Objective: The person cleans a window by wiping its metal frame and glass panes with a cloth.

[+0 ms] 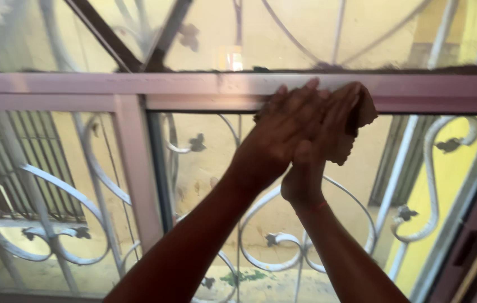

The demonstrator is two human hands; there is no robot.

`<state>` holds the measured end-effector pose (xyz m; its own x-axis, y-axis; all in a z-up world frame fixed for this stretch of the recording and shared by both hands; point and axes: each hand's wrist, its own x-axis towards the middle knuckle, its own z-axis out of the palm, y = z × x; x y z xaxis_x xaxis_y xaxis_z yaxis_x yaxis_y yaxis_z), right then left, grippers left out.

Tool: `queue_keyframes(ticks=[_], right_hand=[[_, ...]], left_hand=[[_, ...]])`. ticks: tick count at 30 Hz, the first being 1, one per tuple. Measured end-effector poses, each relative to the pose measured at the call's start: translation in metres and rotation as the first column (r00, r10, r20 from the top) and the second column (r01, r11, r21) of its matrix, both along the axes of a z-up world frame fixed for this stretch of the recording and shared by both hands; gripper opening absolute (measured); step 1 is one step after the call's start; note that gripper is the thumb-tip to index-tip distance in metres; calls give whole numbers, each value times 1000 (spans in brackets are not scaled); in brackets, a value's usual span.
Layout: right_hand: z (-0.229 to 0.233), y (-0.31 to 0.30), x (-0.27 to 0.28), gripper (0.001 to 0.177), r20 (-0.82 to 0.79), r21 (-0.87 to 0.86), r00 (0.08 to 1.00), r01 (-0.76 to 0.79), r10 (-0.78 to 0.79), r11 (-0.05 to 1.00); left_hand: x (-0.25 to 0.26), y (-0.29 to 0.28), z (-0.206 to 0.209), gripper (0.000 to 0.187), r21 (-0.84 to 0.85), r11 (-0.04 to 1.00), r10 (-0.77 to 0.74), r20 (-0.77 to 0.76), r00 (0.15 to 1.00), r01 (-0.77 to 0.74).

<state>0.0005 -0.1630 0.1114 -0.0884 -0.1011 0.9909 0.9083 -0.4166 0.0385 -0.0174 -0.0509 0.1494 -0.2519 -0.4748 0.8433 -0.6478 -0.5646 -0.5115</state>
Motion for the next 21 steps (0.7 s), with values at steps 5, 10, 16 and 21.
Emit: queue_keyframes(ticks=[5, 10, 16, 21], right_hand=[[61, 42, -9, 76, 22, -46, 979, 204, -203, 978], [100, 49, -17, 73, -254, -73, 864, 431, -435, 899], [164, 12, 6, 78, -400, -163, 872, 234, -281, 958], [200, -7, 32, 82, -483, -330, 840, 86, -246, 940]], left_hand=[[-4, 50, 61, 46, -58, 993, 98, -10, 995, -99], [18, 48, 116, 41, 19, 988, 156, 1, 988, -156], [37, 34, 158, 42, -3, 994, 109, 46, 993, -109], [60, 30, 191, 35, -10, 968, 249, 133, 959, -250]])
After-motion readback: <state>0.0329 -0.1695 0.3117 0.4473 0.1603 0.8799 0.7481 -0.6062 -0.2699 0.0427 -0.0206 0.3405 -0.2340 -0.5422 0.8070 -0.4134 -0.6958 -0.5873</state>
